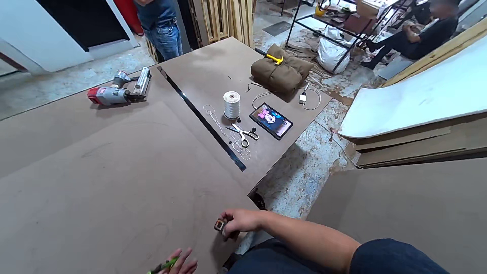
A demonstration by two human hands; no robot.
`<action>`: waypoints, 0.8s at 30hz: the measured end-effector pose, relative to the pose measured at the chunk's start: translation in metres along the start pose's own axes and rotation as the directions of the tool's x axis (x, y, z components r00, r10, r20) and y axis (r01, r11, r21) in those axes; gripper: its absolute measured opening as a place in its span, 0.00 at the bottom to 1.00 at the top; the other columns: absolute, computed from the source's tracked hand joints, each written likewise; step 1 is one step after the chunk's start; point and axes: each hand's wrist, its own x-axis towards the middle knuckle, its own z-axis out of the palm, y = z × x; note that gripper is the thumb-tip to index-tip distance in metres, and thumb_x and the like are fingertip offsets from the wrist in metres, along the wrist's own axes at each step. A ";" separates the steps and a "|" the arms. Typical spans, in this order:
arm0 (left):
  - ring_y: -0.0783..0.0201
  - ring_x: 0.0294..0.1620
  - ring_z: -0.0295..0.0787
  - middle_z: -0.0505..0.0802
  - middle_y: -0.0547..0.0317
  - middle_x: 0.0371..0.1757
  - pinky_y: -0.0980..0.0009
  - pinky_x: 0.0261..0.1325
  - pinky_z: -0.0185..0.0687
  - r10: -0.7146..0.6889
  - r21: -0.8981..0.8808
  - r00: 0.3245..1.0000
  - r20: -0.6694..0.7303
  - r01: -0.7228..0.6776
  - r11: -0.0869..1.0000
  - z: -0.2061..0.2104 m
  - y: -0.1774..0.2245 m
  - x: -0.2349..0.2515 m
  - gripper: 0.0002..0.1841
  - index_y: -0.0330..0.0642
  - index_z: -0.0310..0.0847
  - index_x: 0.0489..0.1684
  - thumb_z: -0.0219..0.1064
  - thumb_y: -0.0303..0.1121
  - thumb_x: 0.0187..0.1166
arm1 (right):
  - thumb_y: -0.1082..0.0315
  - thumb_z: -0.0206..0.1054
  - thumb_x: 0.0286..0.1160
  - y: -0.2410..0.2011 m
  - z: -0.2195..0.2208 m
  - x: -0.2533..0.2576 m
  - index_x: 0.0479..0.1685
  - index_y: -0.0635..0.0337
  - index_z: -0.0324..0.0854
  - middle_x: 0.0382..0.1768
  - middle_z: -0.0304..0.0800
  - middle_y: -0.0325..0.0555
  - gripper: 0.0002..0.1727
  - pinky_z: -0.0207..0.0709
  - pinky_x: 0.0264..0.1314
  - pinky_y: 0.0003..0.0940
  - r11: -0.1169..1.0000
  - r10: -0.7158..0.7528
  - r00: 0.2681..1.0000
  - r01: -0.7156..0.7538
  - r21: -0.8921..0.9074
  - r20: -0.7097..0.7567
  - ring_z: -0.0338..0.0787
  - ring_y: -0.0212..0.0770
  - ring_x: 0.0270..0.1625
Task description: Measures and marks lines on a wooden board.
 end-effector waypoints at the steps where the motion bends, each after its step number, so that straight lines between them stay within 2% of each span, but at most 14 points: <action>1: 0.45 0.64 0.92 0.91 0.42 0.67 0.49 0.69 0.84 0.026 0.013 1.000 0.010 -0.026 1.000 0.012 -0.006 0.011 0.21 0.47 0.76 0.73 0.48 0.39 0.87 | 0.60 0.66 0.76 0.000 -0.004 -0.011 0.80 0.61 0.66 0.58 0.88 0.57 0.32 0.85 0.53 0.51 0.999 -0.026 0.998 0.025 0.020 0.049 0.91 0.49 0.51; 3: 0.44 0.56 0.95 0.94 0.40 0.57 0.50 0.62 0.89 0.090 0.204 0.996 -0.022 -0.084 0.975 0.048 -0.019 0.031 0.13 0.43 0.69 0.64 0.52 0.28 0.85 | 0.61 0.63 0.75 -0.002 -0.020 -0.030 0.81 0.61 0.67 0.62 0.87 0.58 0.32 0.82 0.54 0.51 0.995 -0.082 0.989 0.089 -0.052 0.125 0.89 0.49 0.53; 4: 0.47 0.51 0.96 0.96 0.42 0.51 0.52 0.57 0.92 0.116 0.321 0.992 -0.043 -0.096 0.942 0.071 -0.027 0.042 0.10 0.41 0.67 0.61 0.54 0.26 0.86 | 0.62 0.63 0.76 -0.005 -0.031 -0.039 0.82 0.60 0.67 0.63 0.86 0.59 0.32 0.81 0.56 0.53 0.983 -0.098 0.984 0.119 -0.142 0.148 0.88 0.51 0.55; 6: 0.52 0.44 0.97 0.96 0.45 0.46 0.56 0.51 0.94 0.141 0.486 0.989 -0.054 -0.098 0.868 0.116 -0.048 0.065 0.09 0.35 0.68 0.57 0.58 0.24 0.85 | 0.61 0.68 0.76 -0.013 -0.059 -0.059 0.82 0.57 0.69 0.63 0.86 0.62 0.32 0.80 0.63 0.63 0.914 -0.108 0.984 0.153 -0.376 0.139 0.89 0.58 0.61; 7: 0.54 0.43 0.96 0.95 0.46 0.45 0.57 0.50 0.93 0.134 0.533 0.990 -0.047 -0.089 0.841 0.138 -0.059 0.079 0.10 0.33 0.69 0.58 0.60 0.23 0.83 | 0.57 0.70 0.75 -0.013 -0.075 -0.067 0.80 0.56 0.70 0.61 0.88 0.61 0.33 0.80 0.62 0.66 0.864 -0.124 0.984 0.170 -0.475 0.127 0.89 0.59 0.61; 9: 0.59 0.42 0.93 0.93 0.50 0.45 0.60 0.49 0.92 0.122 0.591 0.991 -0.053 -0.067 0.804 0.183 -0.085 0.109 0.14 0.31 0.72 0.59 0.66 0.21 0.78 | 0.43 0.71 0.75 -0.005 -0.116 -0.082 0.74 0.53 0.73 0.57 0.89 0.56 0.34 0.82 0.61 0.64 0.784 -0.178 0.978 0.208 -0.585 0.109 0.90 0.55 0.59; 11: 0.60 0.43 0.91 0.92 0.50 0.45 0.64 0.48 0.90 0.112 0.600 0.988 -0.101 -0.029 0.799 0.225 -0.117 0.136 0.16 0.31 0.75 0.59 0.70 0.23 0.74 | 0.35 0.67 0.75 0.007 -0.162 -0.104 0.71 0.51 0.76 0.57 0.89 0.51 0.35 0.82 0.61 0.61 0.755 -0.204 0.974 0.219 -0.618 0.096 0.90 0.51 0.59; 16: 0.55 0.44 0.93 0.94 0.46 0.46 0.63 0.48 0.92 0.123 0.622 0.988 -0.094 -0.038 0.782 0.300 -0.176 0.187 0.18 0.32 0.77 0.56 0.73 0.23 0.70 | 0.33 0.64 0.76 0.027 -0.258 -0.151 0.71 0.50 0.75 0.57 0.88 0.49 0.35 0.83 0.61 0.57 0.743 -0.192 0.977 0.203 -0.638 0.088 0.90 0.49 0.59; 20: 0.58 0.41 0.93 0.94 0.51 0.46 0.65 0.43 0.92 0.141 0.696 0.981 -0.132 -0.010 0.718 0.341 -0.183 0.204 0.18 0.35 0.79 0.56 0.75 0.24 0.68 | 0.34 0.64 0.76 0.021 -0.297 -0.168 0.72 0.50 0.75 0.58 0.88 0.48 0.35 0.82 0.64 0.56 0.735 -0.182 0.974 0.227 -0.639 0.136 0.89 0.48 0.61; 24: 0.59 0.39 0.91 0.93 0.52 0.44 0.67 0.42 0.90 0.161 0.705 0.978 -0.133 -0.021 0.709 0.352 -0.181 0.210 0.19 0.36 0.79 0.55 0.77 0.27 0.67 | 0.36 0.65 0.77 0.014 -0.312 -0.167 0.72 0.50 0.75 0.60 0.87 0.48 0.34 0.81 0.66 0.55 0.716 -0.210 0.955 0.295 -0.633 0.207 0.88 0.47 0.63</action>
